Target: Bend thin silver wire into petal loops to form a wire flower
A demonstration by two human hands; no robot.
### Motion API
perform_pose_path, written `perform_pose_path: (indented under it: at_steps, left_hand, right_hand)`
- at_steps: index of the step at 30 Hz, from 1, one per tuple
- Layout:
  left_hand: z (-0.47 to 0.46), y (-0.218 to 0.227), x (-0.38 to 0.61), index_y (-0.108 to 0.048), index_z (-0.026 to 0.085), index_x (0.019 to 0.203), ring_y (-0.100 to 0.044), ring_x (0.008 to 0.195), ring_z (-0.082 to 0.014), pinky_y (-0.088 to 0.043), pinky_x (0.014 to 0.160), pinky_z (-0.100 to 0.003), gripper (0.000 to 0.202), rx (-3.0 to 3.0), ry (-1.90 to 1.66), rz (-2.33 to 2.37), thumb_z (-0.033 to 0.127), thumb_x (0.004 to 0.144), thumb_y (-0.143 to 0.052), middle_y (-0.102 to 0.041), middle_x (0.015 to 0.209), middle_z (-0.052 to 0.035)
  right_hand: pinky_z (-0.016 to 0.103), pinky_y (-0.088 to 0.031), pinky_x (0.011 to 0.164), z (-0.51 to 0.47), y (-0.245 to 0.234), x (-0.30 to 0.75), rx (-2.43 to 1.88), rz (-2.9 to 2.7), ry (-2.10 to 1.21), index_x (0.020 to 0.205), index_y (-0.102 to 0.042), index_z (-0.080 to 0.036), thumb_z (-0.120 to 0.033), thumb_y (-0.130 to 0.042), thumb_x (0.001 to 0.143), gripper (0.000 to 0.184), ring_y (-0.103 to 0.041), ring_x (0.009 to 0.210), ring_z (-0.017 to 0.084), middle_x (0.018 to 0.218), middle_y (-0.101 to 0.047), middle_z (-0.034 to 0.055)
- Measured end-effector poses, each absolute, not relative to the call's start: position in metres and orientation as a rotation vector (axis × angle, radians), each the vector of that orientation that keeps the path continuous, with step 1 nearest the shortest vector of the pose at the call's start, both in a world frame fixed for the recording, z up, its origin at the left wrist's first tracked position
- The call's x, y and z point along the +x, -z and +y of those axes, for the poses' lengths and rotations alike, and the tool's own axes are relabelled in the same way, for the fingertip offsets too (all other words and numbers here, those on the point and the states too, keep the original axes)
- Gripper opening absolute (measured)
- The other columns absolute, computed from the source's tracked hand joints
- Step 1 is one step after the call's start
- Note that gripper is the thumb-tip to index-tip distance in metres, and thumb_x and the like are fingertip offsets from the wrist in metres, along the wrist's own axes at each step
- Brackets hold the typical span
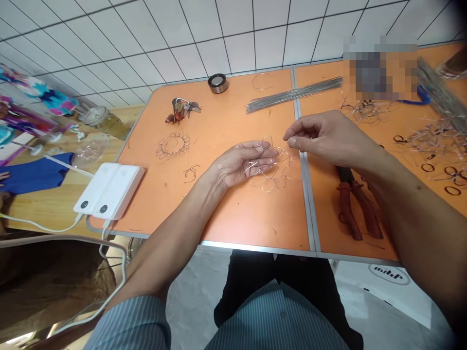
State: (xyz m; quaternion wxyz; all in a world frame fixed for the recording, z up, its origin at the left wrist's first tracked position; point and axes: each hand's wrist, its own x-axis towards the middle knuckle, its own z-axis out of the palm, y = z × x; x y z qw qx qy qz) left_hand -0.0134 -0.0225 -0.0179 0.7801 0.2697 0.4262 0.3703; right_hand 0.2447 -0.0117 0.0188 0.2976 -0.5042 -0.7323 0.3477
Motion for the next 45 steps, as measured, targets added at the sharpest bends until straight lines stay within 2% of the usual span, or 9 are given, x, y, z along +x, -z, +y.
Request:
perform_pose_path:
  at_steps: [9,17,25,30,41,45]
  left_hand:
    - [-0.023,0.021,-0.018,-0.084,0.011,0.112,-0.090,0.082,-0.0189,-0.072,0.080,-0.027,0.014,0.664,-0.754,0.870,0.004,0.110,-0.072,-0.092,0.107,-0.0143]
    - [-0.022,0.021,-0.019,-0.085,0.013,0.120,-0.088,0.078,-0.0190,-0.073,0.083,-0.032,0.015,0.744,-0.702,0.818,0.011,0.110,-0.075,-0.091,0.104,-0.0131]
    - [-0.026,0.018,-0.015,-0.084,0.012,0.118,-0.087,0.077,-0.0202,-0.074,0.083,-0.033,0.012,0.743,-0.721,0.833,0.017,0.112,-0.075,-0.090,0.102,-0.0148]
    - [-0.026,0.018,-0.013,-0.082,0.012,0.118,-0.087,0.076,-0.0201,-0.072,0.077,-0.031,0.015,0.747,-0.738,0.836,0.015,0.111,-0.069,-0.090,0.100,-0.0139]
    - [-0.026,0.016,-0.015,-0.081,0.013,0.117,-0.087,0.076,-0.0190,-0.073,0.082,-0.032,0.019,0.788,-0.729,0.814,0.009,0.102,-0.070,-0.091,0.106,-0.0150]
    - [-0.025,0.017,-0.016,-0.081,0.013,0.117,-0.087,0.077,-0.0195,-0.072,0.082,-0.032,0.020,0.791,-0.722,0.808,0.008,0.101,-0.070,-0.091,0.106,-0.0160]
  right_hand:
    - [0.041,-0.056,0.081,-0.015,-0.020,0.238,-1.328,-1.975,-0.916,0.096,-0.090,-0.027,-0.030,-0.088,0.091,0.007,-0.074,0.086,0.026,0.088,-0.084,0.0029]
    - [0.041,-0.055,0.079,-0.020,-0.024,0.232,-1.301,-2.065,-0.950,0.095,-0.090,-0.030,-0.044,-0.091,0.092,0.014,-0.075,0.088,0.029,0.094,-0.087,0.0049]
    - [0.040,-0.050,0.077,-0.019,-0.023,0.232,-1.325,-2.111,-0.942,0.095,-0.091,-0.029,-0.044,-0.089,0.095,0.015,-0.072,0.085,0.027,0.094,-0.087,0.0054]
    - [0.040,-0.048,0.078,-0.020,-0.023,0.231,-1.317,-2.111,-0.942,0.094,-0.091,-0.027,-0.044,-0.089,0.097,0.017,-0.071,0.086,0.027,0.092,-0.086,0.0056]
    - [0.044,-0.052,0.081,-0.019,-0.022,0.234,-1.299,-2.105,-0.937,0.092,-0.089,-0.030,-0.052,-0.088,0.097,0.022,-0.073,0.089,0.031,0.094,-0.086,0.0063]
    - [0.043,-0.055,0.083,-0.018,-0.023,0.235,-1.285,-2.077,-0.926,0.094,-0.090,-0.030,-0.047,-0.088,0.095,0.017,-0.074,0.089,0.030,0.096,-0.087,0.0056]
